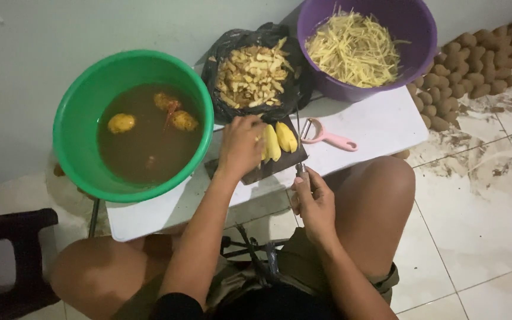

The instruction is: Slicing peeled potatoes into thin strips using a knife on a cutting board while sitting on the floor.

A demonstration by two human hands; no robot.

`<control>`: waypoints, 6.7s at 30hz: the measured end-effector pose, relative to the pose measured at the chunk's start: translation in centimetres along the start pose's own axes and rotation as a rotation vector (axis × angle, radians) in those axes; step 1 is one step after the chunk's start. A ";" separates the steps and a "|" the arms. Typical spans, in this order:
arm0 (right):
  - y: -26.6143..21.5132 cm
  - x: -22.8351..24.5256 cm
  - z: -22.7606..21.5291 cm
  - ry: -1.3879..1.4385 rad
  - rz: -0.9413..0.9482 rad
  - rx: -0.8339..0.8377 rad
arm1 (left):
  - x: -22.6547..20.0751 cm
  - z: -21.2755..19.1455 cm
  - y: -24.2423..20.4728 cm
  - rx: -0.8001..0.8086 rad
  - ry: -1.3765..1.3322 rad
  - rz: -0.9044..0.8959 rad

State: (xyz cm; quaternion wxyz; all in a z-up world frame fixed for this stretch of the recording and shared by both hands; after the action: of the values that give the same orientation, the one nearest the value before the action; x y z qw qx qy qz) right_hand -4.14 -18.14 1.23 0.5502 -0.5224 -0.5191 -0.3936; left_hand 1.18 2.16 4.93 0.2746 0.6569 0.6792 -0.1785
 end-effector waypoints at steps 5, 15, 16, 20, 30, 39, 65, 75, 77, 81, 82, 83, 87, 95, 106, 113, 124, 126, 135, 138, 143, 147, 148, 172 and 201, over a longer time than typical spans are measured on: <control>-0.1 -0.2 0.2 0.023 0.020 -0.009 | 1.4 2.1 1.2 0.193 0.157 0.101; 0.3 -0.5 0.3 0.062 0.012 -0.017 | 1.5 1.8 2.0 0.120 0.138 0.154; 0.3 -0.5 0.2 0.063 0.012 -0.019 | 1.6 1.6 1.9 0.121 0.139 0.156; 0.1 -0.1 0.1 0.025 0.017 -0.006 | 2.1 0.6 1.5 0.028 0.124 0.229; 0.0 0.7 -0.1 0.015 0.032 -0.001 | 5.4 -0.9 -1.3 -0.281 -0.076 0.083; -1.4 -1.3 2.3 -0.365 0.033 0.302 | -0.4 -3.5 -7.2 -0.535 -0.812 -0.228; -0.1 2.4 -0.7 -0.430 0.024 0.022 | 0.4 0.3 -2.3 -0.194 -0.288 -0.269; -0.2 2.6 -0.9 -0.208 0.058 -0.008 | 0.9 3.0 1.1 -0.122 0.085 -0.230; 0.2 2.4 -0.9 -0.201 0.053 -0.003 | -0.9 1.8 1.1 -0.130 0.088 -0.195; 0.4 2.0 -1.0 -0.159 0.049 -0.004 | -1.5 2.0 1.7 -0.035 0.109 0.032; 0.3 2.1 -1.1 -0.158 0.049 -0.003 | -1.8 2.2 1.8 -0.036 0.111 0.031; 0.4 2.3 -1.1 -0.160 0.038 0.001 | -2.0 2.4 1.9 0.025 0.118 0.039; 0.5 1.6 -1.3 -0.137 0.021 -0.001 | -0.1 5.7 3.0 0.126 0.201 0.123; 0.4 2.2 -1.1 -0.096 0.021 0.011 | -1.3 6.5 3.6 0.176 0.245 0.169; 0.4 1.5 -1.4 -0.037 0.017 -0.002 | 1.0 9.1 4.1 0.019 0.411 0.411; 0.4 1.4 -1.5 0.020 0.015 0.001 | 1.1 10.0 5.1 -0.048 0.273 0.464; 0.7 1.3 -1.6 0.031 -0.011 0.001 | 0.1 8.7 4.4 -0.110 0.285 0.693; 0.7 1.2 -1.6 0.036 -0.014 -0.016 | -0.9 8.1 3.5 -0.199 0.147 0.739; 0.8 1.5 -1.7 0.070 -0.032 -0.051 | 0.1 2.7 -4.0 -0.434 -0.341 0.221; 0.6 0.8 -1.1 0.009 -0.057 -0.005 | 3.0 2.7 -7.0 -0.499 -0.424 0.026; -0.2 -1.0 1.4 -0.191 -0.061 0.152 | 5.2 3.1 -9.0 -0.598 -0.446 -0.006; -1.3 -1.5 3.7 -0.484 -0.038 0.308 | 4.3 3.4 -8.6 -0.716 -0.483 -0.038; -1.5 -2.0 4.1 -0.481 -0.044 0.301 | 4.8 4.0 -8.7 -0.716 -0.483 -0.029; -2.7 1.5 3.1 -0.672 0.025 0.256 | 5.1 4.2 -8.3 -0.632 -0.380 -0.137; -4.3 0.1 1.4 -0.852 -0.057 0.202 | 4.6 3.7 -8.1 -0.516 -0.543 -0.215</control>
State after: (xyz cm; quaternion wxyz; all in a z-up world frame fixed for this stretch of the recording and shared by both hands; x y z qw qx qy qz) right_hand -8.55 -17.40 1.91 0.3241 -0.5670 -0.7499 -0.1055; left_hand -6.23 2.94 -1.72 0.5804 0.4201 0.6692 -0.1971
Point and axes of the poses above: each hand's wrist, its own y-axis towards the middle knuckle, its own z-axis out of the palm, x = y × z, the point moved 1 cm from there along y, towards the middle knuckle, and after that the axes turned 12 degrees about -y, right-handed, at the moved point
